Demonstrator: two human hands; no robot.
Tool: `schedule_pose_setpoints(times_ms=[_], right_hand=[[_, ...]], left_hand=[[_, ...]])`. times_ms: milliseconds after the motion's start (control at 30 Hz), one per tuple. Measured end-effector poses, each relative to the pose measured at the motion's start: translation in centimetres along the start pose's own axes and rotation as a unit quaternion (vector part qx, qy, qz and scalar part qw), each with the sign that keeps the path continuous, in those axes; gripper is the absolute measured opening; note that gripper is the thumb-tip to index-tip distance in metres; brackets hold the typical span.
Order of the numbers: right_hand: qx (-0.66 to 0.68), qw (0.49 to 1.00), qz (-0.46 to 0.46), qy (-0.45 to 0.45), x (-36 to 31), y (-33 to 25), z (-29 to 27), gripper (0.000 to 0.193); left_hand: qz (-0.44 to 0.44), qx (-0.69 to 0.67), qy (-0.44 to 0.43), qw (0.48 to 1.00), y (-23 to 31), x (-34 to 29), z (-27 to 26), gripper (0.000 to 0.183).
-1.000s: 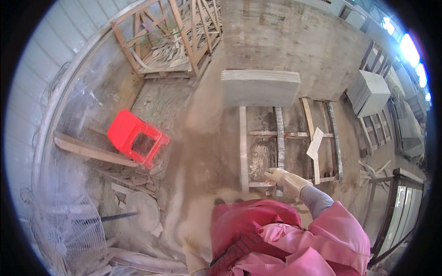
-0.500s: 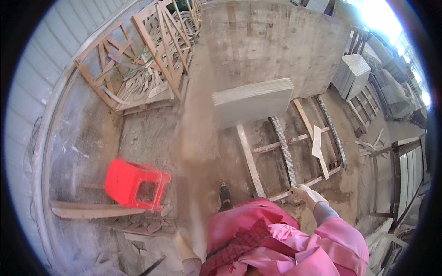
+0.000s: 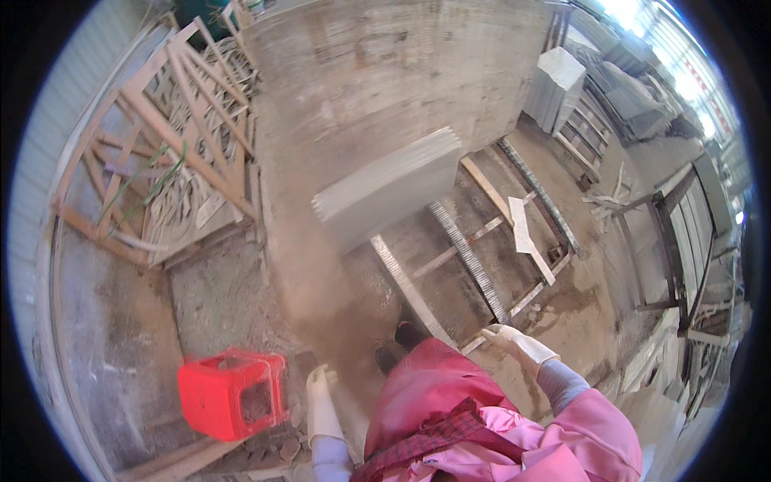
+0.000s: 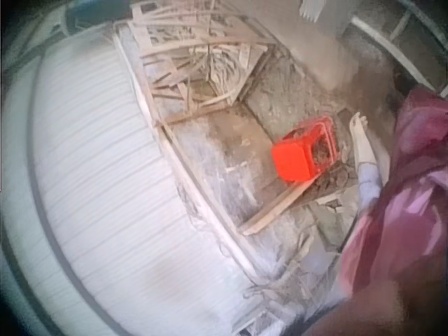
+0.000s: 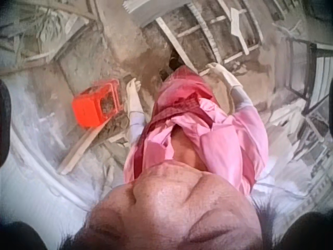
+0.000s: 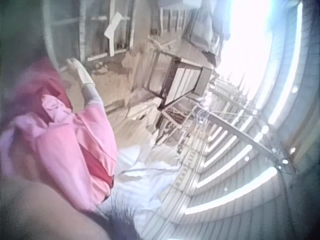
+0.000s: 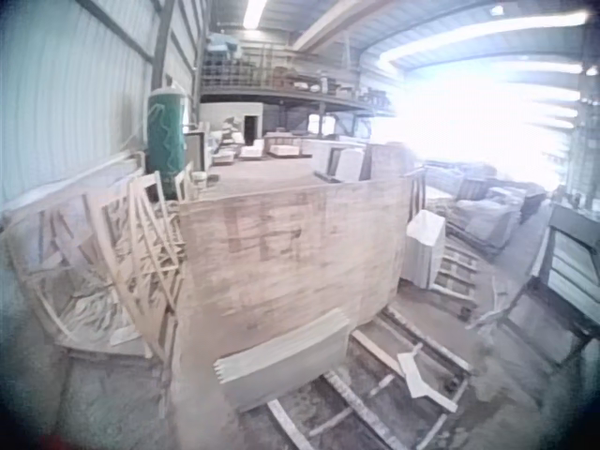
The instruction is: The person repeatedly picks up large rectangular tiles from a stack and places them onto a conveyor belt. The person walks back and forth between the stack and the conveyor, handling one tile at a time.
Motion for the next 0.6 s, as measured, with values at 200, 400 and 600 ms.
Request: schedule_pose_setpoints(times_ms=[200,400,600], right_hand=[[0.139,0.99,0.019,-0.014,8.1,-2.5,-0.8,0.048],[0.273,0.959,-0.004,0.08,16.9,-7.1,-2.8,0.048],[0.388,0.918,-0.005,0.085,22.8,-13.3,-5.6,0.05]], left_hand=[[-0.042,0.015,0.004,0.999,2.1,0.7,1.5,0.029],[-0.055,0.065,0.037,0.996,6.0,2.0,2.1,0.029],[-0.052,0.113,-0.02,0.992,11.6,4.7,8.4,0.033]])
Point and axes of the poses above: each hand's wrist, its own x-axis towards the middle knuckle, its own z-axis out of the palm, y = z × x, the point moved 1 cm from there along x, towards the middle knuckle, and after that the axes turned 14 degrees about y, right-handed, at the moved point
